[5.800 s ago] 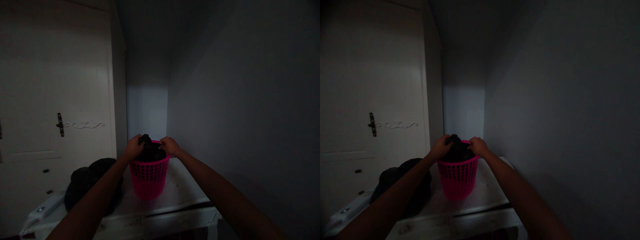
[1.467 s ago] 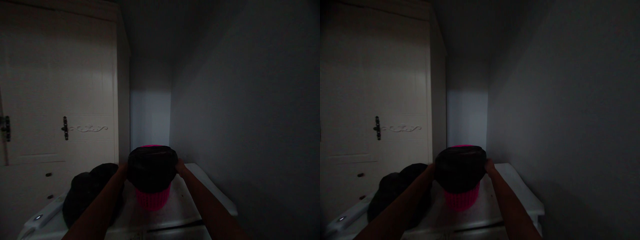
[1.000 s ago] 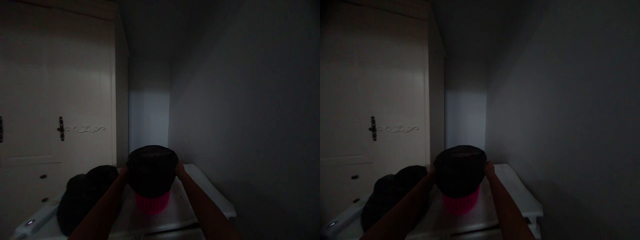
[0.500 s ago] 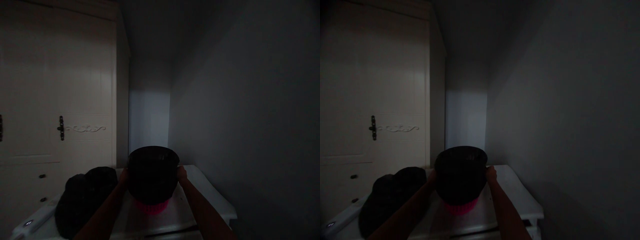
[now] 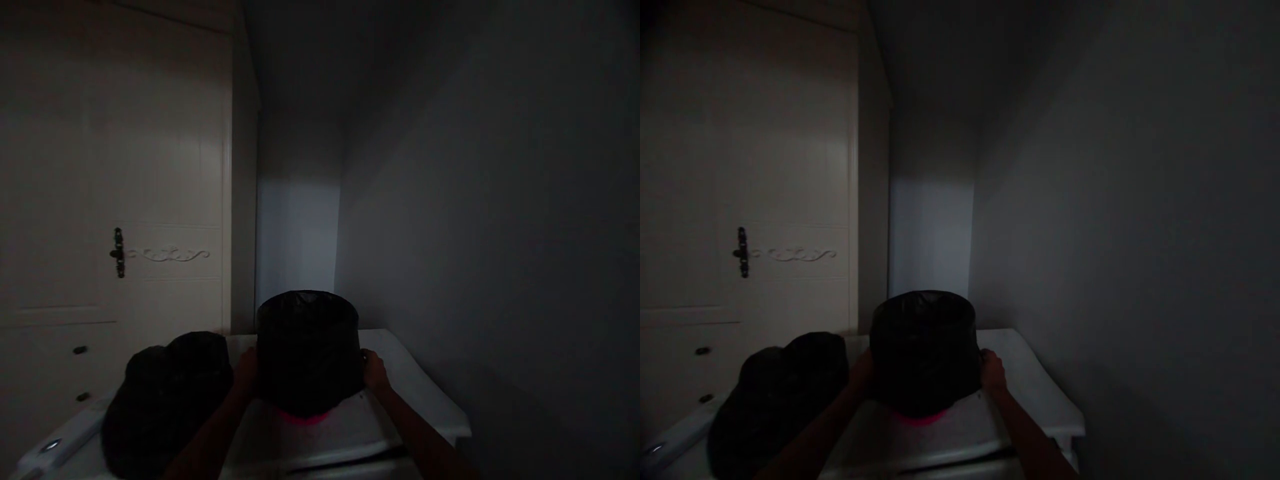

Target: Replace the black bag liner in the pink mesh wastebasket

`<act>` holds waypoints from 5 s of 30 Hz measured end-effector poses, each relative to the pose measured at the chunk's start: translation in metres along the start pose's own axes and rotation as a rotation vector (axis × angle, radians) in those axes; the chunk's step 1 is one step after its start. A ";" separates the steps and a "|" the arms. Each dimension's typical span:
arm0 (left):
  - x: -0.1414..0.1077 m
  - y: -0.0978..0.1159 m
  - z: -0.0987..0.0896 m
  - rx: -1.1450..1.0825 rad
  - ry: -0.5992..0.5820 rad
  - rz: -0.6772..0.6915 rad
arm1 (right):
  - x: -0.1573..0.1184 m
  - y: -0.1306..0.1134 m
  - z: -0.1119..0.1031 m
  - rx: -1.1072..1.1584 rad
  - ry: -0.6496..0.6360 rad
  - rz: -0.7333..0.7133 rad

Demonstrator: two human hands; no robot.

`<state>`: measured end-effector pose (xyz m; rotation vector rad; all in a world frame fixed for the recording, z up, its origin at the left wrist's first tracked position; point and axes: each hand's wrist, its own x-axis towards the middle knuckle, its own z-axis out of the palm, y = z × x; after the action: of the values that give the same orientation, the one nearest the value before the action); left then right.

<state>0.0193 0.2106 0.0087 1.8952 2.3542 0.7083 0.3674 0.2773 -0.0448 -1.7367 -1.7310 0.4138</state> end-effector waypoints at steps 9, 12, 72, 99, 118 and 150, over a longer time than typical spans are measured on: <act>-0.059 -0.009 0.049 -0.470 0.289 0.246 | -0.033 0.055 -0.016 0.167 0.086 -0.250; -0.078 -0.016 0.072 -0.396 0.101 0.257 | -0.043 0.065 -0.014 0.133 0.170 -0.253; -0.087 0.006 0.049 0.048 -0.046 0.139 | -0.069 0.036 -0.025 -0.350 0.150 -0.141; -0.086 0.006 0.050 0.010 -0.086 0.103 | -0.068 0.038 -0.025 -0.340 0.142 -0.130; -0.087 0.007 0.048 0.036 -0.082 0.124 | -0.067 0.038 -0.026 -0.329 0.122 -0.125; -0.083 0.004 0.053 0.036 -0.095 0.124 | -0.067 0.038 -0.026 -0.343 0.129 -0.123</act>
<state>0.0600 0.1505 -0.0581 2.0563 2.2238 0.5730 0.4073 0.2092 -0.0640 -1.8292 -1.8833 -0.0537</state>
